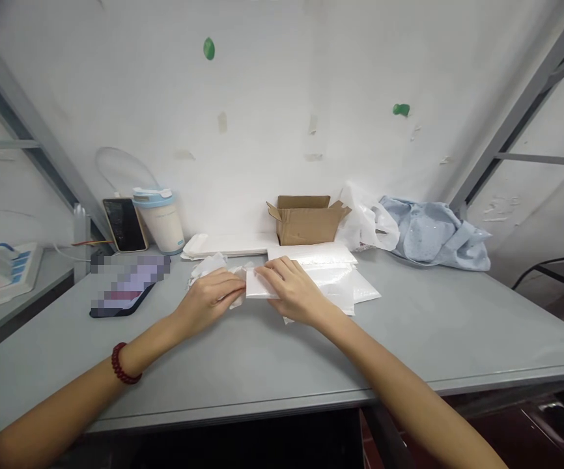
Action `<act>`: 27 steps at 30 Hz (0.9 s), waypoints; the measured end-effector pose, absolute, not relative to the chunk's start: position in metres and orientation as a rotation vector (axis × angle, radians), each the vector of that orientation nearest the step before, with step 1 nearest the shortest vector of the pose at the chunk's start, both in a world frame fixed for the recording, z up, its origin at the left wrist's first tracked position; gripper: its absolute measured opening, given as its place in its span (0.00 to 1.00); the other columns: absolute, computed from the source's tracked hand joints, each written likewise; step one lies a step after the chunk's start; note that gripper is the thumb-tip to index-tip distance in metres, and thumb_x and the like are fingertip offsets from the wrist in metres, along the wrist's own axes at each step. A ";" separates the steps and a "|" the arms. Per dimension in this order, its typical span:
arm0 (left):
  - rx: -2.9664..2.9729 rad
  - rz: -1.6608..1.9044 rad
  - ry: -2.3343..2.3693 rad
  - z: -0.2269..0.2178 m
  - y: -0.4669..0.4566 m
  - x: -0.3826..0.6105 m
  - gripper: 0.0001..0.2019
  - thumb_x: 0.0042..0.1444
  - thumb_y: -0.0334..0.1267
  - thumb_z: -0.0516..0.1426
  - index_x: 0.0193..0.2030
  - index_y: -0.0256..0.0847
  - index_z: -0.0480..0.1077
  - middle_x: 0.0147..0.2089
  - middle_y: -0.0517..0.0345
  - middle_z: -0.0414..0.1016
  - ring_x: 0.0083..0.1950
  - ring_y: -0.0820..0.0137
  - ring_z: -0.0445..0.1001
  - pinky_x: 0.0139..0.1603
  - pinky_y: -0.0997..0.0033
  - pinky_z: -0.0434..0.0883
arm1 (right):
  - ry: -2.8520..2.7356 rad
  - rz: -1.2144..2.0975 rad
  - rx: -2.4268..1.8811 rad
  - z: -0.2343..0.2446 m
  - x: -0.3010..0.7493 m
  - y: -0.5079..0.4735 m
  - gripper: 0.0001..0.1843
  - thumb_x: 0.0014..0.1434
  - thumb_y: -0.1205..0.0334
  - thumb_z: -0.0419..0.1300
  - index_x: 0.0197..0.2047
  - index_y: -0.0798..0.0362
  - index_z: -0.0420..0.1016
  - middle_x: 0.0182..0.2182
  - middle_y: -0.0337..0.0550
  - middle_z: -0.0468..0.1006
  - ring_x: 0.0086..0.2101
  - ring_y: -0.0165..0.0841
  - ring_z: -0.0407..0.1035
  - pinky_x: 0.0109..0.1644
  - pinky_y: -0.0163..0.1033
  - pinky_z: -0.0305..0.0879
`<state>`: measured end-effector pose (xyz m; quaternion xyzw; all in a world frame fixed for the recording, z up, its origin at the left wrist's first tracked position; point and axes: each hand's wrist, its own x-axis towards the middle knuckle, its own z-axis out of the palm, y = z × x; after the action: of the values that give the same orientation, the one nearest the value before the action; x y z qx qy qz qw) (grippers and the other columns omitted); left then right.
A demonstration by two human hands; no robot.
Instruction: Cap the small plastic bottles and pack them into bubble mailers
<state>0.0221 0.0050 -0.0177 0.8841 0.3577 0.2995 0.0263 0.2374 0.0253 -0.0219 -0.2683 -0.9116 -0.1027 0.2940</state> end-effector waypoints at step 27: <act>2.198 0.655 0.980 0.033 -0.009 -0.007 0.09 0.51 0.34 0.55 0.40 0.41 0.70 0.42 0.55 0.72 0.37 0.70 0.69 0.32 0.74 0.68 | -2.261 -0.218 -0.887 -0.017 0.259 0.049 0.21 0.55 0.64 0.57 0.52 0.50 0.61 0.43 0.49 0.70 0.43 0.42 0.63 0.45 0.48 0.63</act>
<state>-0.0068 -0.0091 0.0331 0.8355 0.3724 0.2489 0.3182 0.2588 0.0492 -0.0169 -0.3414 -0.8706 -0.0839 0.3442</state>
